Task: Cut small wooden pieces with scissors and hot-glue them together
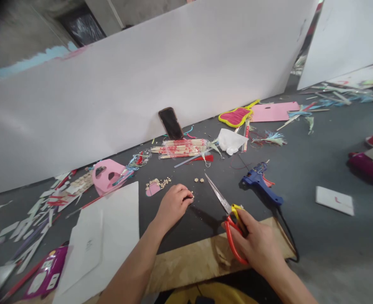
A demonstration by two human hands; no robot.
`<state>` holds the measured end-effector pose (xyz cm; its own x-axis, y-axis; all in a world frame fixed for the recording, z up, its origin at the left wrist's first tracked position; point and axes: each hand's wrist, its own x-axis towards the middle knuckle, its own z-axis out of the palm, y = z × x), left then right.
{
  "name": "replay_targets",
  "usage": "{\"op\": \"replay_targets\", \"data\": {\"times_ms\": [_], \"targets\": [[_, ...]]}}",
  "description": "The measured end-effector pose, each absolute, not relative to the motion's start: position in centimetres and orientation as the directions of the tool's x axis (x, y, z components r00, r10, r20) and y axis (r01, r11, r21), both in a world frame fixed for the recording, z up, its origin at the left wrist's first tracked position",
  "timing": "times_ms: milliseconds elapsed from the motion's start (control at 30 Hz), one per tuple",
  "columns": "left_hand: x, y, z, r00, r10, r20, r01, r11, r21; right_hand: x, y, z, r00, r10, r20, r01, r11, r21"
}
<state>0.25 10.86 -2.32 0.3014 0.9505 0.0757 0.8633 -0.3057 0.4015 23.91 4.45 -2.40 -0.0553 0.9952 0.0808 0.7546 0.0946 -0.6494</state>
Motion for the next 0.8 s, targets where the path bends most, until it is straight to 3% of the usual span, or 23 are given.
{"op": "replay_targets", "data": {"times_ms": [200,333,500,667,800], "targets": [[0.4,10.7,-2.4,0.269,0.962,0.053,0.84,-0.261,0.475,23.9,4.4,-2.6,-0.062,0.994,0.09,0.77,0.105,-0.629],[0.5,9.7,-1.8,0.079,0.991,0.106,0.719,-0.131,0.683,23.9,4.1,-2.6,-0.147,0.979,0.141,0.783,0.202,-0.589],[0.8,8.0,-0.2,-0.06,0.995,0.081,0.416,-0.049,0.908,23.0,3.9,-2.3,-0.343,0.904,0.254,0.783,0.425,-0.455],[0.8,7.3,0.7,-0.128,0.986,0.109,0.342,-0.059,0.938,22.3,3.9,-2.7,-0.41,0.873,0.265,0.784,0.486,-0.386],[0.7,7.1,0.9,-0.155,0.975,0.159,0.384,-0.089,0.919,22.1,3.5,-2.9,-0.39,0.89,0.236,0.776,0.456,-0.436]]}}
